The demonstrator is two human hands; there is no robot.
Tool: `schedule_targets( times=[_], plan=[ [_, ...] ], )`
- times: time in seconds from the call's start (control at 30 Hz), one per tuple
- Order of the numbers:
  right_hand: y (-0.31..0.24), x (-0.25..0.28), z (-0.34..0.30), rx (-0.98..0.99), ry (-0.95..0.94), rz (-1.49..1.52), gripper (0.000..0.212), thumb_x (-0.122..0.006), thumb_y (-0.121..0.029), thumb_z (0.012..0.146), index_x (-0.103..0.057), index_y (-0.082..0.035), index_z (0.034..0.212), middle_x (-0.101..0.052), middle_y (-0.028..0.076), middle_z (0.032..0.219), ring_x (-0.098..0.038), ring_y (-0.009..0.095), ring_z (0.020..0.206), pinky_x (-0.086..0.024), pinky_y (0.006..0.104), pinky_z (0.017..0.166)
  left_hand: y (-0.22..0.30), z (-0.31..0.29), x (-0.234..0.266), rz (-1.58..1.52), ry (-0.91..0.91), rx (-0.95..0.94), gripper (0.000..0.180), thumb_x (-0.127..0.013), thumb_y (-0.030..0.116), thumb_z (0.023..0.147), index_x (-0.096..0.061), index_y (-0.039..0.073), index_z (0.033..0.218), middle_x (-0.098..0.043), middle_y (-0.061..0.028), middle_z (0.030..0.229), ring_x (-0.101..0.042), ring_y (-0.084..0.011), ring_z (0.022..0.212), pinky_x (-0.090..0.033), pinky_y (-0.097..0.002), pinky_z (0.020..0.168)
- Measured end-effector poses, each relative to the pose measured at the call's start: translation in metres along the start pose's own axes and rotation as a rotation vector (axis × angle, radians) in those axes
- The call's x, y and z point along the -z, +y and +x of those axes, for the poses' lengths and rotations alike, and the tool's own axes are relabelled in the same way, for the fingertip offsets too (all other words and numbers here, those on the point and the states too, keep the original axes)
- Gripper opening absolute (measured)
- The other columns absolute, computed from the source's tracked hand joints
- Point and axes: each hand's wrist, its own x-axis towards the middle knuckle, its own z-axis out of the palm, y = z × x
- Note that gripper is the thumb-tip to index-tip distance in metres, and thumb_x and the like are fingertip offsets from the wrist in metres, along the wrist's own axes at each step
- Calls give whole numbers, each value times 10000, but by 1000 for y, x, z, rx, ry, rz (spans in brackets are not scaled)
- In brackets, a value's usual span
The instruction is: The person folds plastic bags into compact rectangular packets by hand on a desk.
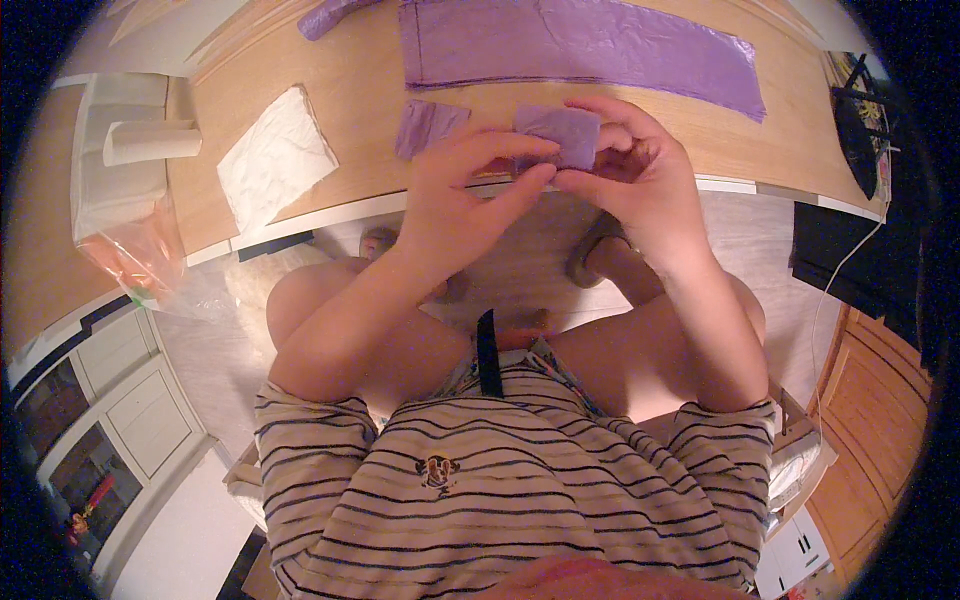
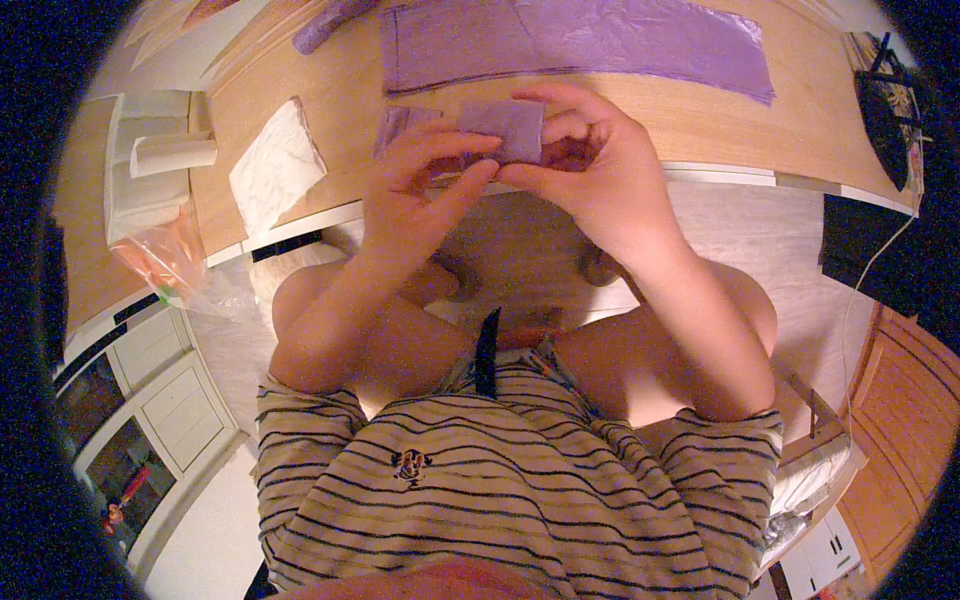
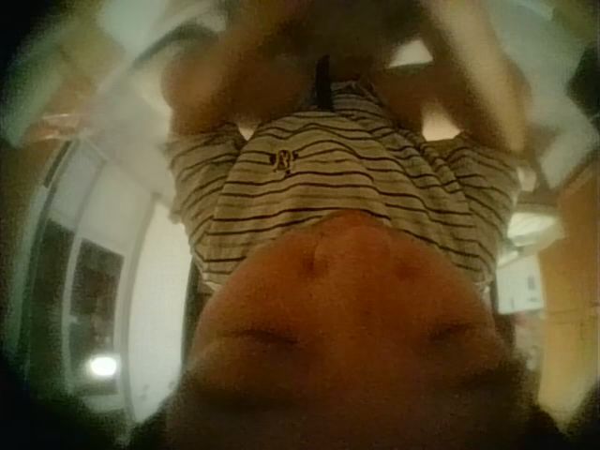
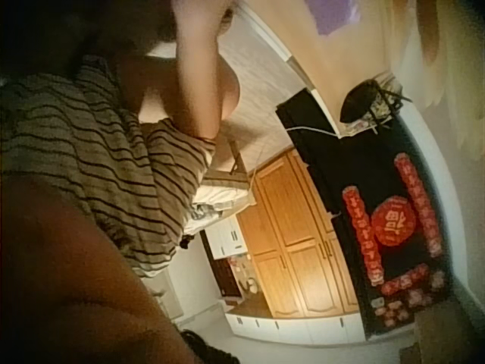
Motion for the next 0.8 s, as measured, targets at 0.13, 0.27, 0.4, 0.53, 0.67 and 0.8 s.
schedule_targets(
  times=[0.13, 0.27, 0.4, 0.53, 0.67, 0.8],
  plan=[
    [-3, -9, 3, -9, -32, -143, 555, -760, 56, 723, -541, -23, 1227, -662, 12, 807, -624, 75, 751, -506, 218, 681, -7, -3, 13, -162, 52, 40, 270, -705, -33, 788, -693, 43, 1046, -608, -78, 1166, -629, -140, 919, -537, -240, 767],
    [-1, -18, 8, -181, -52, -30, 557, -686, 62, 787, -487, -18, 1301, -673, 51, 942, -641, 122, 886, -503, 227, 804, 12, -12, 27, -41, 59, 109, 362, -714, -52, 770, -670, 56, 1113, -590, -70, 1203, -627, -140, 944, -537, -230, 764],
    [-4, -28, 19, -90, 178, 47, 404, -701, 28, 797, -568, -17, 1176, -673, 33, 853, -641, 112, 816, -519, 223, 735, 30, -5, 48, -7, 66, 182, 429, -701, -46, 790, -620, 57, 1198, -637, -77, 1144, -644, -120, 888, -532, -215, 748],
    [-20, -13, 41, 58, 253, 153, 377, -686, 35, 803, -567, -1, 1159, -675, 52, 905, -646, 130, 826, -521, 230, 748, 32, 7, 90, 131, 299, 51, 286, -643, 5, 863, -643, 40, 1147, -703, -30, 998, -648, -74, 801, -505, -204, 683],
    [-39, -25, 46, 123, 380, 238, 337, -613, 18, 869, -558, -26, 1199, -645, 41, 921, -628, 138, 799, -539, 261, 737, 9, 9, 111, 436, 228, -14, 245, -655, 12, 831, -683, 55, 1070, -705, -39, 996, -667, -134, 821, -525, -263, 685],
    [-30, -24, 60, 44, 285, 119, 327, -584, 70, 868, -558, -6, 1184, -648, 53, 912, -621, 141, 777, -533, 269, 724, -5, 16, 99, 890, -129, -192, 332, -720, 66, 742, -687, 97, 1070, -680, -64, 1066, -629, -268, 985, -516, -345, 856]
  ],
)
